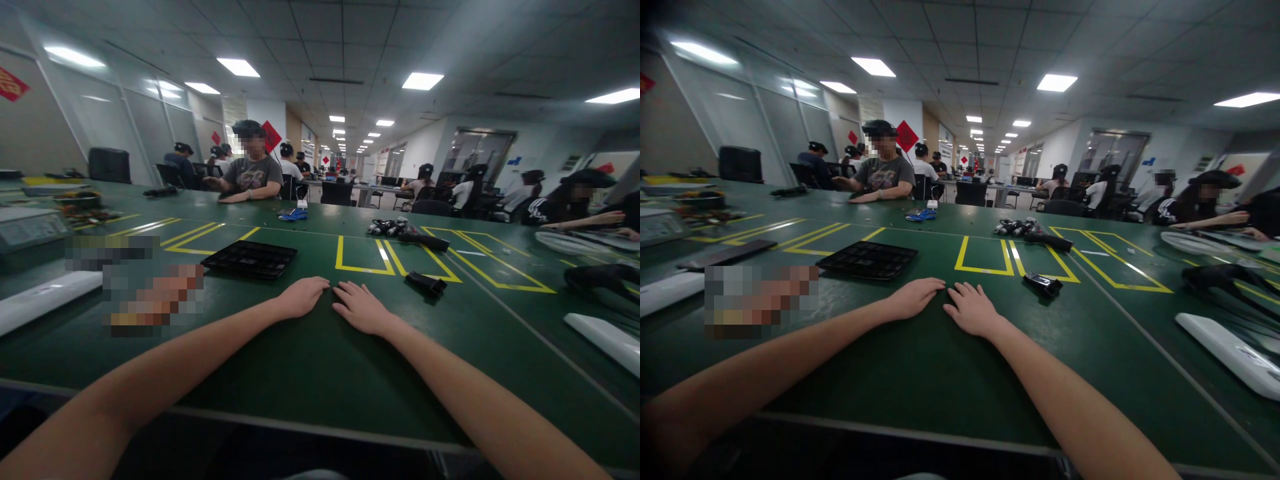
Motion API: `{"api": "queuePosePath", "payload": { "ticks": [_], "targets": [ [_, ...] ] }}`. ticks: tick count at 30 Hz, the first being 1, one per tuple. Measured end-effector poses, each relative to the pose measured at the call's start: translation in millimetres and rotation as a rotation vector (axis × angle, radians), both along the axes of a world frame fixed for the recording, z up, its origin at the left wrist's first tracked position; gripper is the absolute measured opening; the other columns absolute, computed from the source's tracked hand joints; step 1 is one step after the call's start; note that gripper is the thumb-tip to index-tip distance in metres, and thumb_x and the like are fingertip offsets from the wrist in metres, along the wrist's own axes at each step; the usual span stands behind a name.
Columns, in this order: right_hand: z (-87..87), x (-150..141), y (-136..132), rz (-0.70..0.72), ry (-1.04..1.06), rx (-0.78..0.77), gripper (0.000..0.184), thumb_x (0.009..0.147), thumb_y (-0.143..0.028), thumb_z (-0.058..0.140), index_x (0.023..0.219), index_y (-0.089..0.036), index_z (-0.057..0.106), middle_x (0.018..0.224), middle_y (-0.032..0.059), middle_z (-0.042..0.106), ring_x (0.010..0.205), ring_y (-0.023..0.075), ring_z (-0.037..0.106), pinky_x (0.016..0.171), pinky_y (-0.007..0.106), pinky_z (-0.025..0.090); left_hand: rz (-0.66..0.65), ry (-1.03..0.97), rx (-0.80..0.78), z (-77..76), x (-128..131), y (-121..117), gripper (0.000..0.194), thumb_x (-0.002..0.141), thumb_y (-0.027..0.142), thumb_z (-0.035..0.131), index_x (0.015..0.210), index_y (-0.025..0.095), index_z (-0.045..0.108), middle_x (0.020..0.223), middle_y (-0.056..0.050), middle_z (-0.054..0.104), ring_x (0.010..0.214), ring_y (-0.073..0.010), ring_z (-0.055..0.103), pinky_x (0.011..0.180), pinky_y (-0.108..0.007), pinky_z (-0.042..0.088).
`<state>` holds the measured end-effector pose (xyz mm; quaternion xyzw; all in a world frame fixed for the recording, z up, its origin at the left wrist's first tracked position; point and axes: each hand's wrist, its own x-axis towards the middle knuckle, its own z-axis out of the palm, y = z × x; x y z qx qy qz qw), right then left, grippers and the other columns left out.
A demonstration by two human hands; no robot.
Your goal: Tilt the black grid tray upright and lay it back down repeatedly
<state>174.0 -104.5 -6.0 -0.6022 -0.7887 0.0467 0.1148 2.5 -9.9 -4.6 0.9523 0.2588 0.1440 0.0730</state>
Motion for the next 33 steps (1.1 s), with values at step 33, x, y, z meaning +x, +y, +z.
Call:
{"api": "queuePosePath", "payload": {
  "ticks": [33],
  "targets": [
    [-11.6,179,6,-0.847,-0.085,0.079,0.058,0.088,-0.052,0.031,0.123,-0.014,0.058,0.122,0.0187,0.058,0.114,0.0336,0.052,0.090,0.042,0.040,0.298,-0.036,-0.045,8.4,-4,2,0.011,0.083,0.028,0.051,0.080,0.018,0.053,0.084,-0.009,0.060,0.077,-0.0216,0.058,0.068,-0.032,0.045]
  ]
}}
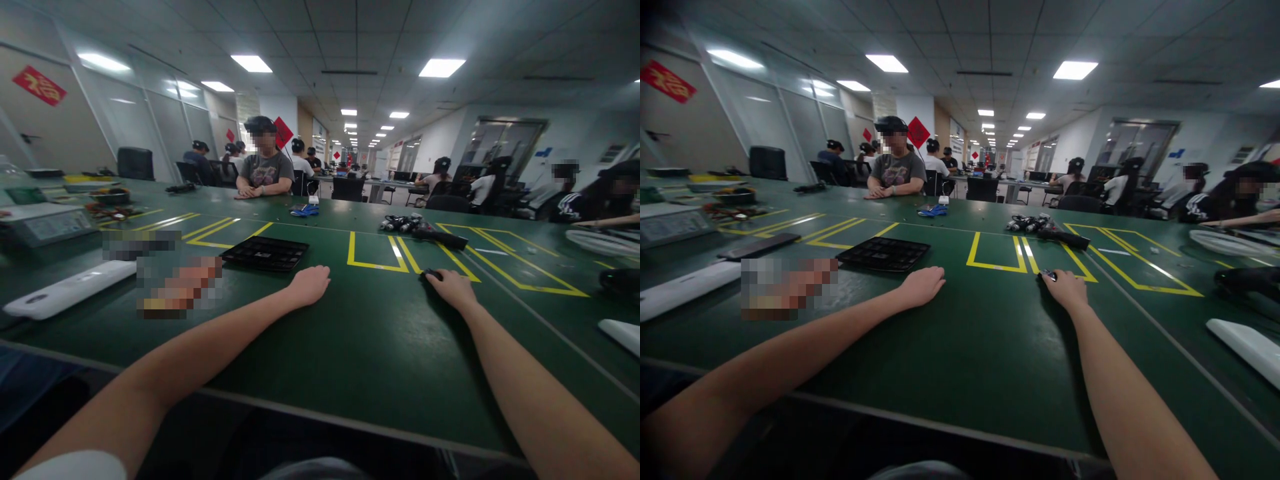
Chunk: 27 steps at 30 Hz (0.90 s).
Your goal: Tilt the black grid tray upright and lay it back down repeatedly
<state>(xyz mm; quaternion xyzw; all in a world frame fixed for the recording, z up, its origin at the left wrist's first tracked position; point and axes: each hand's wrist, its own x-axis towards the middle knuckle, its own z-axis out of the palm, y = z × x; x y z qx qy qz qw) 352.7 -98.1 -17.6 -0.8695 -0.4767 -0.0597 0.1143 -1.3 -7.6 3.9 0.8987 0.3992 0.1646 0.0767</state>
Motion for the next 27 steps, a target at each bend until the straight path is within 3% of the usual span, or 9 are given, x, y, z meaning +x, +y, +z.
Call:
{"api": "queuePosePath", "payload": {
  "ticks": [4,7,8,10,13,16,20,24,27],
  "targets": [
    [0.4,0,0,0.001,0.005,-0.012,0.058,0.088,-0.051,0.031,0.123,-0.013,0.057,0.122,0.0190,0.058,0.115,0.0330,0.051,0.091,0.042,0.039,0.078,-0.301,-0.148,5.6,-3,15,0.011,0.079,0.027,0.052,0.074,0.017,0.052,0.075,-0.007,0.059,0.068,-0.0190,0.059,0.062,-0.030,0.046],
    [-0.3,0,1,0.001,0.010,-0.009,0.058,0.088,-0.051,0.032,0.123,-0.013,0.057,0.122,0.0188,0.058,0.115,0.0324,0.051,0.092,0.041,0.038,0.389,-0.634,-0.365,25.3,-19,45,0.009,0.078,0.021,0.046,0.078,0.015,0.053,0.072,-0.007,0.061,0.061,-0.0154,0.060,0.057,-0.027,0.047],
    [-0.7,0,1,-0.003,0.008,-0.002,0.058,0.088,-0.051,0.032,0.123,-0.013,0.057,0.122,0.0187,0.058,0.115,0.0324,0.051,0.092,0.041,0.038,0.522,-0.683,-0.372,33.5,-28,56,0.010,0.077,0.020,0.046,0.081,0.015,0.054,0.071,-0.007,0.062,0.062,-0.0152,0.061,0.057,-0.026,0.048],
    [-1.4,0,2,-0.010,0.003,0.010,0.058,0.088,-0.051,0.031,0.123,-0.013,0.058,0.122,0.0186,0.058,0.114,0.0326,0.052,0.091,0.041,0.038,0.619,-0.666,-0.327,48.1,-51,76,0.014,0.078,0.021,0.044,0.084,0.014,0.055,0.071,-0.009,0.062,0.067,-0.0179,0.063,0.057,-0.027,0.048],
    [-1.5,1,3,-0.010,0.003,0.010,0.060,0.088,-0.052,0.030,0.123,-0.013,0.057,0.121,0.0187,0.059,0.113,0.0325,0.052,0.091,0.041,0.038,0.725,-0.551,-0.268,57.6,-87,96,0.024,0.070,0.032,0.057,0.082,0.012,0.060,0.079,-0.015,0.066,0.086,-0.0316,0.064,0.065,-0.036,0.049],
    [-0.1,1,2,-0.011,-0.003,0.004,0.059,0.088,-0.052,0.030,0.123,-0.012,0.058,0.121,0.0190,0.059,0.112,0.0322,0.052,0.091,0.040,0.038,0.789,-0.128,-0.189,52.8,-106,106,0.048,0.062,0.047,0.065,0.091,0.008,0.065,0.105,-0.024,0.065,0.105,-0.0416,0.056,0.081,-0.046,0.046],
    [2.6,-2,1,0.011,-0.040,0.000,0.056,0.087,-0.050,0.035,0.118,-0.011,0.060,0.117,0.0190,0.060,0.110,0.0318,0.053,0.091,0.039,0.038,0.719,0.271,-0.156,46.2,-102,107,0.067,0.074,0.058,0.050,0.114,0.006,0.060,0.121,-0.025,0.058,0.112,-0.0384,0.054,0.088,-0.045,0.044],
    [3.6,-6,0,0.043,-0.072,-0.024,0.055,0.084,-0.049,0.043,0.119,-0.009,0.059,0.115,0.0191,0.060,0.108,0.0320,0.054,0.092,0.039,0.037,0.719,0.392,-0.120,47.9,-93,100,0.075,0.076,0.065,0.042,0.119,0.006,0.059,0.122,-0.024,0.058,0.111,-0.0371,0.055,0.086,-0.042,0.046],
    [3.8,-6,0,0.031,-0.054,-0.021,0.054,0.085,-0.047,0.044,0.121,-0.009,0.058,0.117,0.0198,0.059,0.108,0.0332,0.055,0.091,0.040,0.038,0.657,0.438,-0.103,47.4,-92,98,0.065,0.078,0.058,0.043,0.117,0.009,0.062,0.124,-0.021,0.058,0.112,-0.0351,0.054,0.088,-0.040,0.045]
  ]
}}
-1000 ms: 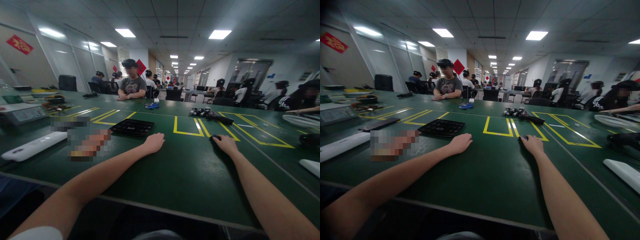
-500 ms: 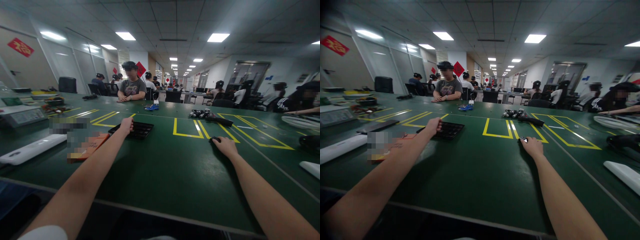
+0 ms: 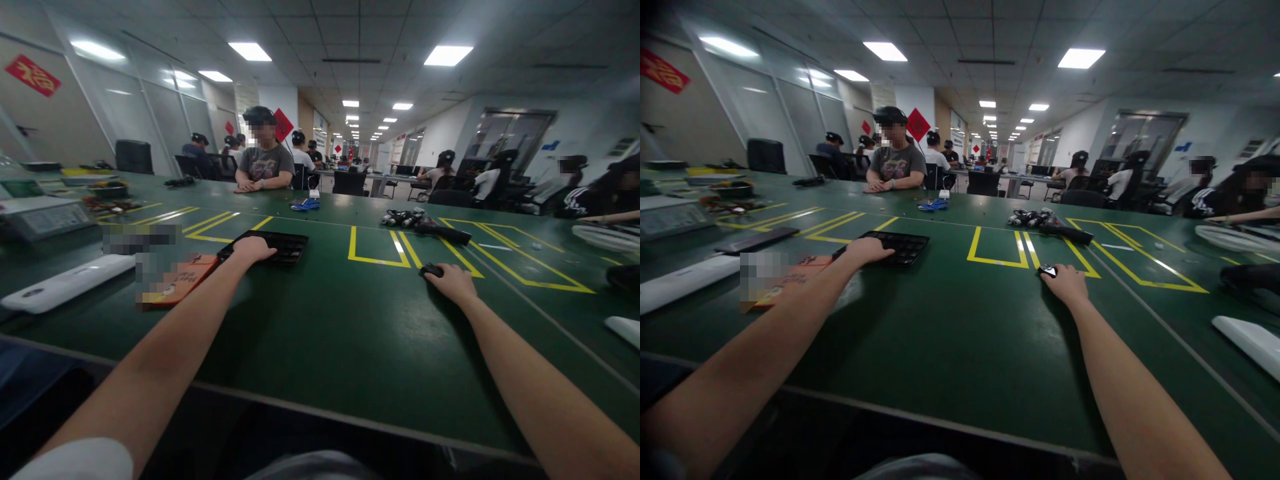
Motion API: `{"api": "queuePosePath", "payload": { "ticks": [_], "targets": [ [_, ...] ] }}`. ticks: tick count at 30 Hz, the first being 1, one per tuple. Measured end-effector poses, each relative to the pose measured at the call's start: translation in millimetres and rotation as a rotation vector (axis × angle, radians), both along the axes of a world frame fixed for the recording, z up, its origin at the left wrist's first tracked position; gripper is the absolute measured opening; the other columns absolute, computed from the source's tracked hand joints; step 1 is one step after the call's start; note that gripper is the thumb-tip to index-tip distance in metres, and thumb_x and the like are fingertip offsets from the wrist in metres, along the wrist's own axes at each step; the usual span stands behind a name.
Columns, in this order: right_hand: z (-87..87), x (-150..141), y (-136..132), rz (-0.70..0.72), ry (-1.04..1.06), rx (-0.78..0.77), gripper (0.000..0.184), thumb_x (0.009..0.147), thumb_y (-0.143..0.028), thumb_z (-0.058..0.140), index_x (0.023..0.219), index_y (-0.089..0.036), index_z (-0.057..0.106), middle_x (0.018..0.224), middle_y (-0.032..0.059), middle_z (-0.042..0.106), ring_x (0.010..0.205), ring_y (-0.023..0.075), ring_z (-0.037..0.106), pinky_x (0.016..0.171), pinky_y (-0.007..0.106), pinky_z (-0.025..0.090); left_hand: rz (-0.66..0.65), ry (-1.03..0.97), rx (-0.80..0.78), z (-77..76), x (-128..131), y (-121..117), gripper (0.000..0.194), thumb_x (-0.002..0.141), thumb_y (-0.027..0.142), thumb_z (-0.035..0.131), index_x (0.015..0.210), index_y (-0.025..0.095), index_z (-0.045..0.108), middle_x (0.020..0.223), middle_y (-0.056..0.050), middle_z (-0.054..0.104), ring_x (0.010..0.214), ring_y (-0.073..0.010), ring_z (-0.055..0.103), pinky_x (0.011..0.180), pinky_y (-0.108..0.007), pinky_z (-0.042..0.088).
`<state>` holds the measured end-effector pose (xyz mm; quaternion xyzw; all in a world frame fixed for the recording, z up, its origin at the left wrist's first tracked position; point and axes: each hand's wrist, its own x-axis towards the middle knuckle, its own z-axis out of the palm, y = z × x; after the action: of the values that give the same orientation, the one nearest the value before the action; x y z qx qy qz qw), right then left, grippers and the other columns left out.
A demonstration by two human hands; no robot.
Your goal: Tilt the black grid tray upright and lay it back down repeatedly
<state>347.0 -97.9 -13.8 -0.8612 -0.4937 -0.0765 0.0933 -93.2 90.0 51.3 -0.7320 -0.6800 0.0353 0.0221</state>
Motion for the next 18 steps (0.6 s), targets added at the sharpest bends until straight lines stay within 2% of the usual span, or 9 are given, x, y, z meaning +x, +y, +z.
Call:
{"api": "queuePosePath", "payload": {
  "ticks": [5,7,9,11,14,18],
  "targets": [
    [3.5,-10,5,0.066,0.076,0.052,0.048,0.083,-0.043,0.050,0.115,-0.010,0.062,0.116,0.0189,0.062,0.108,0.0326,0.055,0.092,0.042,0.038,-0.041,-0.004,0.035,-6.5,0,-2,0.052,0.080,0.048,0.047,0.108,0.008,0.065,0.117,-0.023,0.061,0.108,-0.0339,0.057,0.084,-0.036,0.046],
    [6.3,-28,8,0.151,0.159,0.088,0.044,0.080,-0.040,0.055,0.112,-0.012,0.064,0.115,0.0172,0.063,0.109,0.0315,0.056,0.092,0.042,0.039,-0.067,-0.061,0.078,-9.9,5,-7,0.051,0.082,0.048,0.047,0.104,0.005,0.064,0.112,-0.024,0.062,0.105,-0.0340,0.058,0.081,-0.035,0.046],
    [9.1,-54,11,0.275,0.295,0.140,0.042,0.078,-0.036,0.059,0.112,-0.013,0.063,0.115,0.0154,0.063,0.109,0.0299,0.056,0.093,0.041,0.040,-0.120,-0.200,0.120,-14.1,18,-17,0.049,0.083,0.049,0.046,0.102,0.006,0.061,0.106,-0.022,0.064,0.098,-0.0314,0.061,0.076,-0.034,0.045],
    [10.8,-84,13,0.418,0.478,0.216,0.043,0.077,-0.034,0.061,0.115,-0.014,0.061,0.115,0.0139,0.063,0.107,0.0278,0.057,0.091,0.041,0.042,-0.225,-0.402,0.153,-19.6,39,-32,0.042,0.084,0.047,0.046,0.101,0.010,0.058,0.097,-0.016,0.065,0.088,-0.0259,0.062,0.071,-0.031,0.045],
    [9.7,-125,12,0.607,0.759,0.323,0.045,0.073,-0.032,0.066,0.115,-0.016,0.060,0.114,0.0101,0.064,0.103,0.0248,0.059,0.092,0.042,0.043,-0.453,-0.698,0.157,-30.6,75,-58,0.032,0.085,0.041,0.046,0.099,0.013,0.053,0.083,-0.007,0.061,0.076,-0.0192,0.058,0.067,-0.029,0.043],
    [1.2,-147,7,0.803,1.000,0.409,0.043,0.070,-0.035,0.070,0.109,-0.018,0.062,0.108,0.0072,0.067,0.102,0.0243,0.060,0.092,0.042,0.045,-0.708,-0.887,0.098,-45.5,107,-86,0.025,0.084,0.039,0.047,0.093,0.015,0.049,0.079,-0.003,0.056,0.072,-0.0163,0.054,0.067,-0.029,0.043]
  ]
}}
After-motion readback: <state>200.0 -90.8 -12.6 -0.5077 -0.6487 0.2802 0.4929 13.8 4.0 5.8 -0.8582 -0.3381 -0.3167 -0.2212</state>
